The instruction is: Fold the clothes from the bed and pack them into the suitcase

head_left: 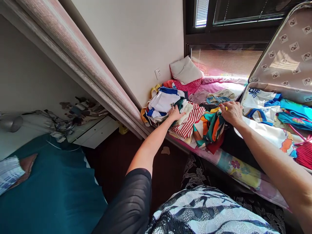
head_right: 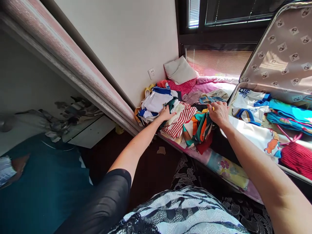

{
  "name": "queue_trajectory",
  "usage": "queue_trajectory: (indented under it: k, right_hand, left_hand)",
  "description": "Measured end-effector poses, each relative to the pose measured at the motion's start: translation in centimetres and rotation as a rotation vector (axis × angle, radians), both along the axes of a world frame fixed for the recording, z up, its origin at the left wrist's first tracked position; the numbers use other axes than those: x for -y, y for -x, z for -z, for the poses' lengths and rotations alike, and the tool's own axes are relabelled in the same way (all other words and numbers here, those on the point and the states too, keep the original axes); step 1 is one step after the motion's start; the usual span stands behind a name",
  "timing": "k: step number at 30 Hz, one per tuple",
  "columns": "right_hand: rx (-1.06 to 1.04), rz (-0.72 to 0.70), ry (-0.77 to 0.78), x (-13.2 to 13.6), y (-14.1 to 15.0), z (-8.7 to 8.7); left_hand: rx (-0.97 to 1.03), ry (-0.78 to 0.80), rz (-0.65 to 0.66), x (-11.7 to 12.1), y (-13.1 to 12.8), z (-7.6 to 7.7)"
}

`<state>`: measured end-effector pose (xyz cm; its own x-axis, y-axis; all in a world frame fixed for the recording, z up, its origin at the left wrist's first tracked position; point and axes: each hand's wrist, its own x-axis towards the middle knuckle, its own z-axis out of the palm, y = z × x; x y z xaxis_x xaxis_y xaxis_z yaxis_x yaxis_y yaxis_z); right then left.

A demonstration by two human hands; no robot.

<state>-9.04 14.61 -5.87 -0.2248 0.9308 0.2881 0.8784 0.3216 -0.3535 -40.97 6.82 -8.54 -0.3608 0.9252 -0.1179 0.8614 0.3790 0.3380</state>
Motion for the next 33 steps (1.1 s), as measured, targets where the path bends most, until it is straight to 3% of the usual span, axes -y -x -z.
queue_trajectory:
  k: [4, 7, 10, 14, 22, 27, 33]
  right_hand:
    - [0.005, -0.005, 0.007, 0.0, 0.0, 0.0]
    - [-0.005, -0.014, -0.009, -0.1, -0.1, 0.3]
    - [-0.018, -0.022, -0.029, -0.3, -0.1, 0.6]
    - [-0.054, -0.059, -0.061, -0.5, -0.2, 1.1]
    - [-0.036, -0.085, -0.038, -0.5, -0.2, 1.2]
    - [-0.027, -0.077, -0.038, -0.5, -0.2, 1.2]
    - [-0.031, -0.100, -0.049, -0.6, -0.2, 1.3]
  left_hand:
    - [0.002, 0.032, 0.037, -0.6, 0.4, -0.3]
    - [-0.013, -0.024, -0.028, -2.0, 3.1, -1.3]
    - [-0.077, 0.033, -0.089, -3.0, 6.3, -2.0]
    - [-0.130, 0.158, -0.089, -2.7, 9.0, -1.2]
    - [-0.224, 0.227, -0.077, -2.9, 8.5, 0.8]
    - [-0.199, 0.225, -0.036, -3.6, 8.9, 0.2]
    - [-0.111, 0.128, -0.008, -4.2, 11.2, -1.4]
